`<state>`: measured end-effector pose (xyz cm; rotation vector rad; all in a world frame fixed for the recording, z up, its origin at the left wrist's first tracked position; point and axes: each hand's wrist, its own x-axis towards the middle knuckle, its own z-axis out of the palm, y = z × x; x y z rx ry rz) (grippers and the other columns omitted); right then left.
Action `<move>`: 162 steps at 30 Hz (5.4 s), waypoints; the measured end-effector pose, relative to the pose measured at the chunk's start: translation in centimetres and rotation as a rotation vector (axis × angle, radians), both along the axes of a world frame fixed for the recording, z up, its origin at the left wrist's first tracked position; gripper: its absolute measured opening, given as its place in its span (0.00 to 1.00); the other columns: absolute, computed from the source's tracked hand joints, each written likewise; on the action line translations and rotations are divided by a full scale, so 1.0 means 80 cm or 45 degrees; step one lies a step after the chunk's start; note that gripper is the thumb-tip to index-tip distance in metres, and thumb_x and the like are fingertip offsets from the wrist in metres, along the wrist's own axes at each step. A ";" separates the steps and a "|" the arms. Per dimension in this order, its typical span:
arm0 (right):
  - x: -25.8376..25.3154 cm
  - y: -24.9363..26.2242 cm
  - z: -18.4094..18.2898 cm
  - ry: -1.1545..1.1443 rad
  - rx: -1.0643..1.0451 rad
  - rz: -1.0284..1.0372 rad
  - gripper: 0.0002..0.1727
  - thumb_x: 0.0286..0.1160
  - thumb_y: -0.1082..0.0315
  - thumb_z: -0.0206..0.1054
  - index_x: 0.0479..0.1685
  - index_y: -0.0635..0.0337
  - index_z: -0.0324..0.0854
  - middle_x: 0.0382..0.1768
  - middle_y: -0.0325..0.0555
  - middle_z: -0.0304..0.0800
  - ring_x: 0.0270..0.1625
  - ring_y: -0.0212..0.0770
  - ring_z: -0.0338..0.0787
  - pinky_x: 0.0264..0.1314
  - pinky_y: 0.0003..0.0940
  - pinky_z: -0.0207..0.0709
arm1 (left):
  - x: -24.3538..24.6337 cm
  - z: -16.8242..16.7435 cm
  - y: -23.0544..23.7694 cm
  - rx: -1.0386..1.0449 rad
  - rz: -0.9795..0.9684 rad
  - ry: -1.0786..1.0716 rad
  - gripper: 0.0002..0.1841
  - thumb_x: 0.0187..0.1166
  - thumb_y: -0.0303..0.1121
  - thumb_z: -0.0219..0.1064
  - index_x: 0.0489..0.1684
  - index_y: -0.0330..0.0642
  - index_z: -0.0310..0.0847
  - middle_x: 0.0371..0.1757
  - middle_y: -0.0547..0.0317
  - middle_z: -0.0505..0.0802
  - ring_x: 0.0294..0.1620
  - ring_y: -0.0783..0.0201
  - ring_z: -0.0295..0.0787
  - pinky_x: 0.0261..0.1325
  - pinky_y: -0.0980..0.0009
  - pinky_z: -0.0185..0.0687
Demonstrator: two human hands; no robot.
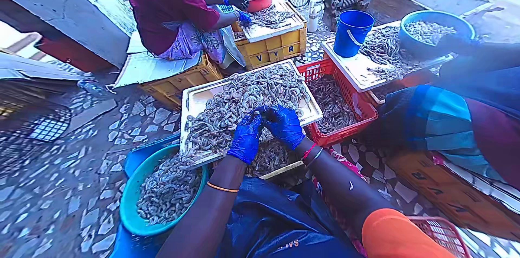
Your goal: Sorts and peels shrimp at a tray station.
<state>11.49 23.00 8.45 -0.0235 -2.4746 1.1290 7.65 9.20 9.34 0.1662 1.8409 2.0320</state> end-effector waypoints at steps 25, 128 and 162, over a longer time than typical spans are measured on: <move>0.024 0.040 0.001 0.299 -0.564 -0.229 0.16 0.79 0.59 0.73 0.56 0.60 0.84 0.44 0.49 0.90 0.45 0.41 0.90 0.51 0.42 0.86 | 0.017 0.013 -0.185 -0.068 0.674 0.146 0.19 0.89 0.43 0.60 0.75 0.55 0.77 0.66 0.66 0.87 0.61 0.68 0.85 0.62 0.64 0.82; 0.013 -0.003 0.004 -0.306 -1.064 0.323 0.13 0.84 0.66 0.67 0.56 0.67 0.85 0.41 0.46 0.94 0.40 0.34 0.93 0.48 0.33 0.89 | 0.014 0.014 -0.034 -1.257 0.074 1.513 0.19 0.86 0.34 0.61 0.73 0.54 0.86 0.54 0.37 0.93 0.53 0.37 0.92 0.54 0.37 0.82; 0.018 -0.002 -0.008 -0.464 -0.941 0.479 0.15 0.89 0.72 0.58 0.67 0.67 0.81 0.52 0.54 0.95 0.47 0.42 0.96 0.56 0.38 0.91 | -0.001 0.030 -0.129 -1.350 0.208 0.806 0.14 0.81 0.42 0.68 0.51 0.41 0.89 0.50 0.40 0.94 0.56 0.39 0.91 0.61 0.30 0.78</move>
